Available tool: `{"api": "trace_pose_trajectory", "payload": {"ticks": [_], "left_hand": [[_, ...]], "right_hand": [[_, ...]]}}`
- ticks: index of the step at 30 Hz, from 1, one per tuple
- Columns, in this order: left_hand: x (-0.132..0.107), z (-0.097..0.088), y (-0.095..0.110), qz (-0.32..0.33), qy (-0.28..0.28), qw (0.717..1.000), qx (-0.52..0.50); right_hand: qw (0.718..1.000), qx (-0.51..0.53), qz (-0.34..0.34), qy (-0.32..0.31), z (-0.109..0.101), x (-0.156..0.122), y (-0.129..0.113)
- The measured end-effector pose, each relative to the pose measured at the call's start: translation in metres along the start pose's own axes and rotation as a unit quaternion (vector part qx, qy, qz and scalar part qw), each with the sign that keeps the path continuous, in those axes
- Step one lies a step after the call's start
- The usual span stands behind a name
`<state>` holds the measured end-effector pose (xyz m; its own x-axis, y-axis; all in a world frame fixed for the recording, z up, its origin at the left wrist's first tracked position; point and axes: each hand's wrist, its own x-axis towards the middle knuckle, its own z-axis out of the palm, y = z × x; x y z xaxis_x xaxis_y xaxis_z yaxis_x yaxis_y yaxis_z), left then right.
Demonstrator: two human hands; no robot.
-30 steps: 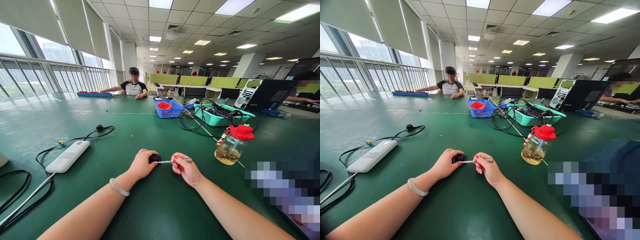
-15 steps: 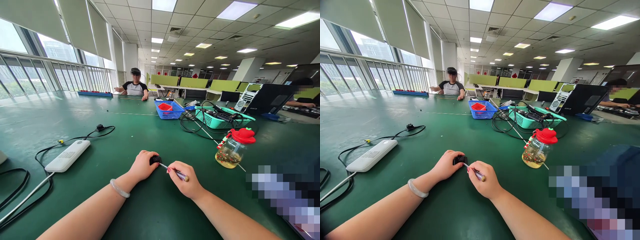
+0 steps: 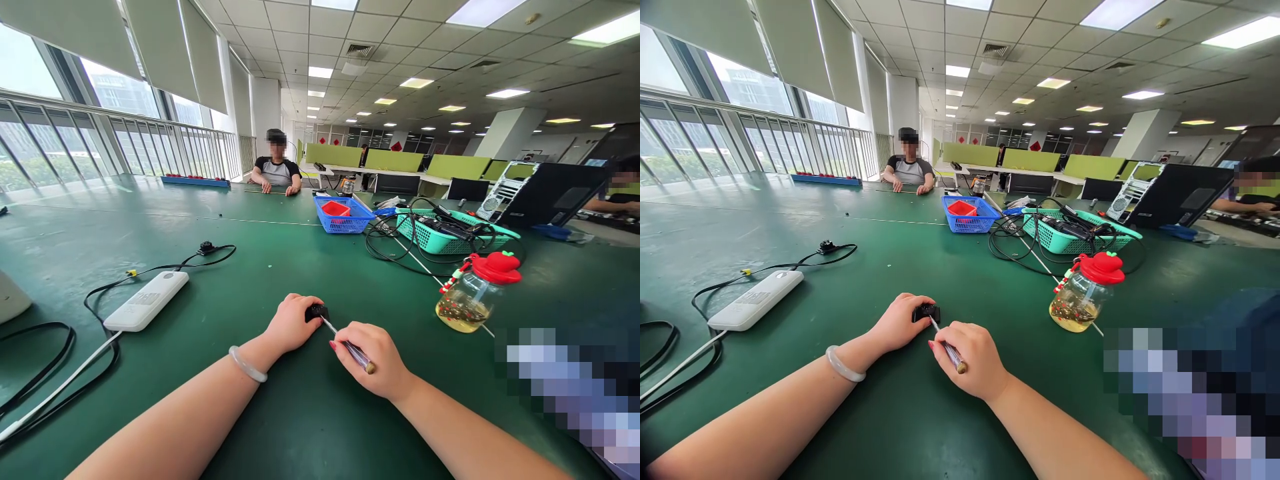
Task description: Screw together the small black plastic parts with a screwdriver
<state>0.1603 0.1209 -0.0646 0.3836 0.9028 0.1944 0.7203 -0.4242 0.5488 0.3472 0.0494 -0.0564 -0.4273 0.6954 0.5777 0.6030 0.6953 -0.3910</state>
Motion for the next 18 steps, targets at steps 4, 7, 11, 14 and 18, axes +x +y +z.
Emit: {"api": "trace_pose_trajectory", "payload": {"ticks": [4,7,11,14,18], "left_hand": [[0.000,0.000,0.000,-0.006,-0.002,1.000,0.002],[0.000,0.000,0.000,-0.011,-0.003,1.000,0.002],[0.000,0.000,0.000,-0.018,-0.003,1.000,0.003],[0.000,0.000,0.000,-0.023,-0.004,1.000,-0.001],[-0.001,-0.001,0.000,-0.030,-0.005,1.000,-0.004]], "right_hand": [[0.998,-0.041,-0.032,-0.019,0.002,0.000,-0.002],[0.994,-0.095,-0.058,-0.021,0.005,0.000,-0.004],[0.985,-0.145,-0.079,-0.040,0.009,-0.002,-0.007],[0.981,-0.165,-0.086,-0.056,0.011,-0.003,-0.008],[0.979,-0.172,-0.081,-0.071,0.011,-0.004,-0.008]]}}
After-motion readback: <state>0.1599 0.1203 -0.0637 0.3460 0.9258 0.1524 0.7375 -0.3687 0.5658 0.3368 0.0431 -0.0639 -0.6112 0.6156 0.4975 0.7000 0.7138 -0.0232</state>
